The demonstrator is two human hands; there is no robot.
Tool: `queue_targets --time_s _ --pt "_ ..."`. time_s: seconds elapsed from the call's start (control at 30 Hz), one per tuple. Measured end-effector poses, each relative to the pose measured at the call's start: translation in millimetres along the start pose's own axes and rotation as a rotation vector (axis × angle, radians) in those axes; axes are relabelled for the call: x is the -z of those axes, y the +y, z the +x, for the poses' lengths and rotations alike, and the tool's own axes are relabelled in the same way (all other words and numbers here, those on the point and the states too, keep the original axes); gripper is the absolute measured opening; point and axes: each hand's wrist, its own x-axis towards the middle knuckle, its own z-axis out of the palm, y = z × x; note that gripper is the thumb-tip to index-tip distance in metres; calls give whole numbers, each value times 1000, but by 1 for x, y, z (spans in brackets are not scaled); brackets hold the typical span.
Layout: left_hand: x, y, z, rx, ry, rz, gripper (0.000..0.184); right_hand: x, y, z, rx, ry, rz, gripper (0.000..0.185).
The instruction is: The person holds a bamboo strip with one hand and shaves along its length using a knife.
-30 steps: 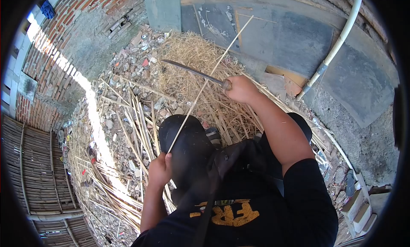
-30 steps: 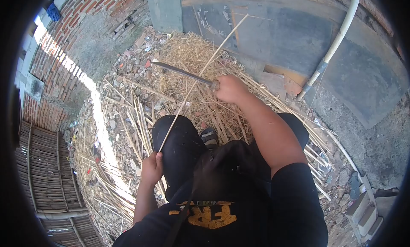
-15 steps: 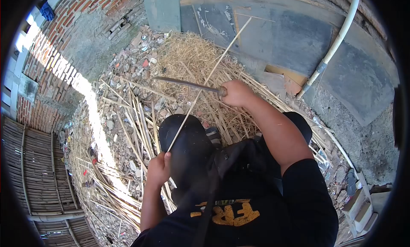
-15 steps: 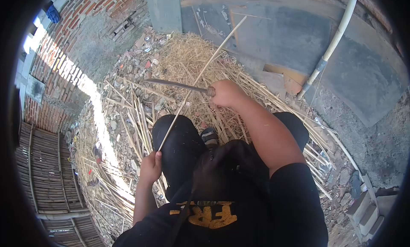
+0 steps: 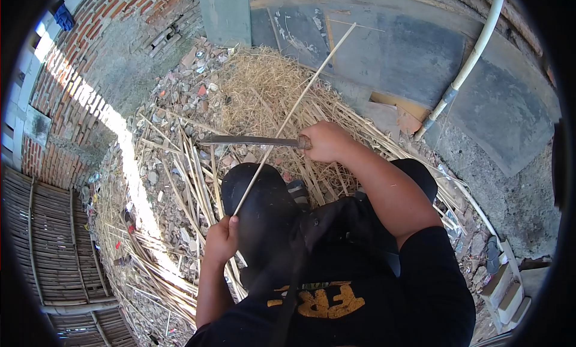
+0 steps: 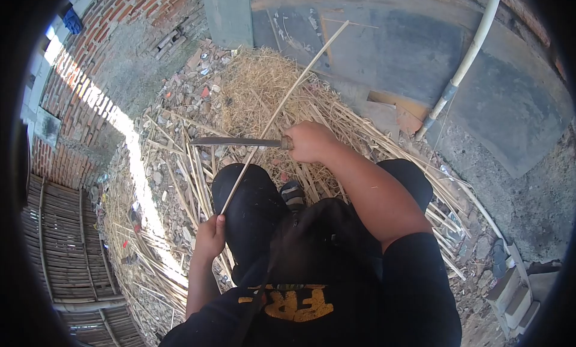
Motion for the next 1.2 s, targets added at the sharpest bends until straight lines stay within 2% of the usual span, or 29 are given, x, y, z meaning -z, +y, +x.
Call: queue_targets --time_s 0.17,0.37,0.57,0.67,0.77,0.9,1.0,1.1,1.2 --pt "0 -4 2 -32 8 11 51 -2 16 16 -117 -38 72 30" --pt "0 -1 0 -5 -3 -22 51 7 4 -3 -67 12 91 28" --pt "1 7 1 -15 5 50 49 9 -9 -12 -2 -27 -79 27" --pt "-1 6 -1 -29 25 70 47 17 -5 -6 -56 -25 -62 26" --pt "-1 5 -1 -41 39 84 46 8 24 14 -194 76 76 34" --pt "-4 0 -1 -53 59 117 45 16 37 12 -218 43 209 42" --pt "-8 -2 -1 -59 64 107 46 17 34 4 -172 99 145 43" --pt "-8 3 -1 -52 60 100 46 18 22 -1 -148 31 56 45" --pt "-8 4 -2 -71 79 119 45 10 7 -9 -54 46 1 28"
